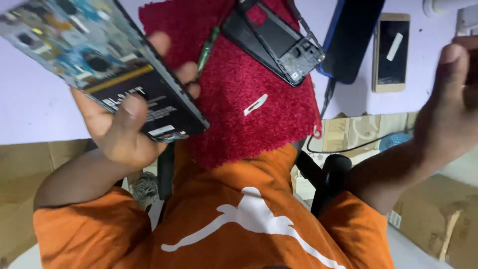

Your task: Disassembling a smartphone by removing the back cover and internal components.

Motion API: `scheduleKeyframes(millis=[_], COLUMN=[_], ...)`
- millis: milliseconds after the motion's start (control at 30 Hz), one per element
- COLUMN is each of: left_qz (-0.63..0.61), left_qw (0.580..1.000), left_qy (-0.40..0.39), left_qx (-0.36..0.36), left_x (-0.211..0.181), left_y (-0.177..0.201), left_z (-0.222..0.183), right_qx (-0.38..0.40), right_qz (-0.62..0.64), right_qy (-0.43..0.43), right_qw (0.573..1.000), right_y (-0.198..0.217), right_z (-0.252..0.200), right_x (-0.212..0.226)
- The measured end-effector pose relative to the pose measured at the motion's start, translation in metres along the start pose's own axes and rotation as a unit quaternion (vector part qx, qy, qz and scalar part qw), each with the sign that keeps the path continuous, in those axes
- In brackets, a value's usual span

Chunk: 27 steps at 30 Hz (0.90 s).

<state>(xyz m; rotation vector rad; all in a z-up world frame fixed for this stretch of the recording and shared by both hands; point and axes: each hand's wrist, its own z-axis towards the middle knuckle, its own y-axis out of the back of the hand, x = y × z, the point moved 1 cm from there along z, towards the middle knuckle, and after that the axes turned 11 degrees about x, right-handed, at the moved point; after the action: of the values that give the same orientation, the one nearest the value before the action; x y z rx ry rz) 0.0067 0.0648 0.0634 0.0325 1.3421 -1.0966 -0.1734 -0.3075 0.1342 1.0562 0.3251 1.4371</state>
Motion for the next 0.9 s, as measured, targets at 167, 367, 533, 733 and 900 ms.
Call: scheduleKeyframes(millis=[167,367,533,733,900], left_qz=[-0.026,-0.064,-0.105,-0.163,-0.175], left_qw=[0.992,0.987,0.991,0.986,0.976], left_qy=[-0.018,0.001,0.019,0.007,0.114], left_qx=[-0.126,-0.150,-0.075,-0.034,-0.055], left_x=[-0.021,0.016,0.019,0.034,0.036], left_y=[-0.011,-0.006,-0.022,-0.017,-0.012], left_z=[0.029,0.038,0.037,0.035,0.044], right_qx=[0.314,0.354,0.280,0.278,0.179], right_qz=[0.096,-0.128,-0.112,0.188,0.286], right_qy=[0.152,0.320,0.391,0.288,0.154], right_qw=[0.932,0.869,0.869,0.897,0.929], right_y=[-0.073,-0.141,-0.172,-0.134,-0.102], right_z=[0.008,0.021,0.037,0.045,0.013], right_x=[0.076,0.134,0.124,0.120,0.112])
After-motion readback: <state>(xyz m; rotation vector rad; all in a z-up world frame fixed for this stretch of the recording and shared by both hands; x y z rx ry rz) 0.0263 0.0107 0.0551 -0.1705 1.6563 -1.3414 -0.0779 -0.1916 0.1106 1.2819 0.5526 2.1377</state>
